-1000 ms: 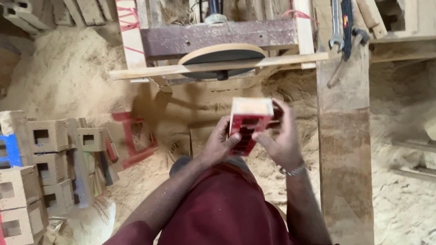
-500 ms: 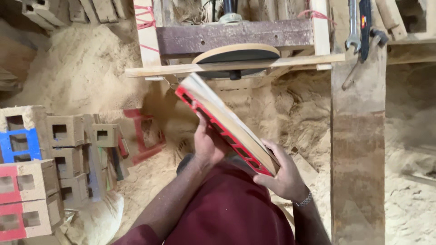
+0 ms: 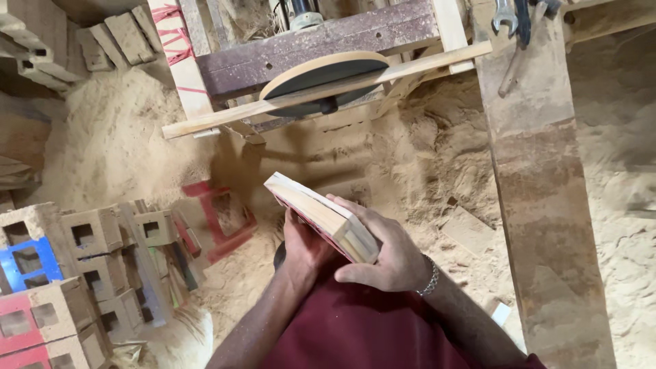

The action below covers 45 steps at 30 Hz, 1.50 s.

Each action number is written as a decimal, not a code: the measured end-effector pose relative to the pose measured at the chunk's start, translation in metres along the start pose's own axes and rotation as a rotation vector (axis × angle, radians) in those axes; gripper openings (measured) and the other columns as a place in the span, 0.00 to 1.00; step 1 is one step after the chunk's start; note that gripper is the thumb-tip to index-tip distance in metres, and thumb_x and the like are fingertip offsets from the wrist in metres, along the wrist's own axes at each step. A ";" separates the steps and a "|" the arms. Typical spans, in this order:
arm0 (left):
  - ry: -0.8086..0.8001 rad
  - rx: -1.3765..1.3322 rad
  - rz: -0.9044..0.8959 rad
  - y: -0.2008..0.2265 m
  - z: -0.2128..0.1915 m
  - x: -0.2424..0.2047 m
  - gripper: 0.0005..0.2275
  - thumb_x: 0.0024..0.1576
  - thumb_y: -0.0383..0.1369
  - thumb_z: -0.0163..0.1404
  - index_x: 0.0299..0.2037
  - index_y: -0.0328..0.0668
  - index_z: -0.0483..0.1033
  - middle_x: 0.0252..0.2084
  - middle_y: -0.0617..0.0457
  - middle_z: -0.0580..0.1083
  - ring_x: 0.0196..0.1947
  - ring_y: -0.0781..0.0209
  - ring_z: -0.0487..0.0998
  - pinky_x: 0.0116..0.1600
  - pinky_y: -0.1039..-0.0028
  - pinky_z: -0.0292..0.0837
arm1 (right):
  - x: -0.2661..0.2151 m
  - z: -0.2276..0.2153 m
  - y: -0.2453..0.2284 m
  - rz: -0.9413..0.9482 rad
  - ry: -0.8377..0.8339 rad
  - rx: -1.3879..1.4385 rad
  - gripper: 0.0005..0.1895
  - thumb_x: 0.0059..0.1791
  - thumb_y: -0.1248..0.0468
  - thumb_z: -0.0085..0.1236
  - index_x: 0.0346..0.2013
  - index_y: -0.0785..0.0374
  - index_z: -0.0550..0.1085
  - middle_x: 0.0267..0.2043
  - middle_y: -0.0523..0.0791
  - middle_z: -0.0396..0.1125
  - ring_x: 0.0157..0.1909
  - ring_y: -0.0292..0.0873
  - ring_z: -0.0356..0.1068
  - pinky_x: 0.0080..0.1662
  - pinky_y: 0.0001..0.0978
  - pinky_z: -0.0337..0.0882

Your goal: The person repeatedly presses the edges and faces of small wooden blocks against a rotating grinding wheel to smooth them. They handle the blocks one at a time, turning them over to treat different sides, and place finished pieces aside.

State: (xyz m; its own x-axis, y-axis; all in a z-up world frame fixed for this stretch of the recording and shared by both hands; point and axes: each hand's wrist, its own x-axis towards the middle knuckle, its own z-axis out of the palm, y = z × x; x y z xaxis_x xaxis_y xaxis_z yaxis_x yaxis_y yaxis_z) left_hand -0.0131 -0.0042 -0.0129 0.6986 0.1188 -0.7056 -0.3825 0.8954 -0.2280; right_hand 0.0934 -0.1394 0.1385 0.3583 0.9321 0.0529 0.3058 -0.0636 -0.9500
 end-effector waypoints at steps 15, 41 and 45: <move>-0.624 0.376 0.179 0.025 0.046 -0.047 0.24 0.64 0.44 0.42 0.67 0.41 0.64 0.65 0.40 0.68 0.68 0.44 0.66 0.75 0.49 0.59 | -0.031 -0.011 0.041 0.088 0.291 -0.162 0.27 0.42 0.64 0.70 0.52 0.68 0.69 0.54 0.52 0.75 0.53 0.47 0.76 0.53 0.37 0.76; -0.310 0.679 0.401 0.032 -0.003 -0.031 0.18 0.59 0.26 0.51 0.60 0.41 0.65 0.56 0.49 0.72 0.59 0.54 0.73 0.67 0.57 0.69 | -0.037 -0.019 0.114 0.157 0.734 -0.084 0.35 0.43 0.69 0.66 0.64 0.65 0.64 0.62 0.55 0.63 0.66 0.54 0.63 0.62 0.47 0.71; -0.379 0.696 0.426 0.034 -0.011 -0.014 0.16 0.63 0.27 0.51 0.60 0.34 0.66 0.57 0.45 0.72 0.60 0.52 0.73 0.68 0.56 0.68 | -0.036 -0.013 0.125 -0.143 0.301 0.189 0.13 0.55 0.65 0.50 0.52 0.61 0.76 0.66 0.55 0.57 0.71 0.53 0.61 0.62 0.49 0.70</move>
State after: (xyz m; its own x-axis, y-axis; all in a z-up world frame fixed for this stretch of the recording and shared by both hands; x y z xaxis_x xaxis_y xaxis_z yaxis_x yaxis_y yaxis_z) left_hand -0.0423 0.0199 -0.0178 0.7813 0.5232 -0.3403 -0.2877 0.7857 0.5477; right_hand 0.1300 -0.1853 0.0213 0.5758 0.7784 0.2502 0.2133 0.1524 -0.9650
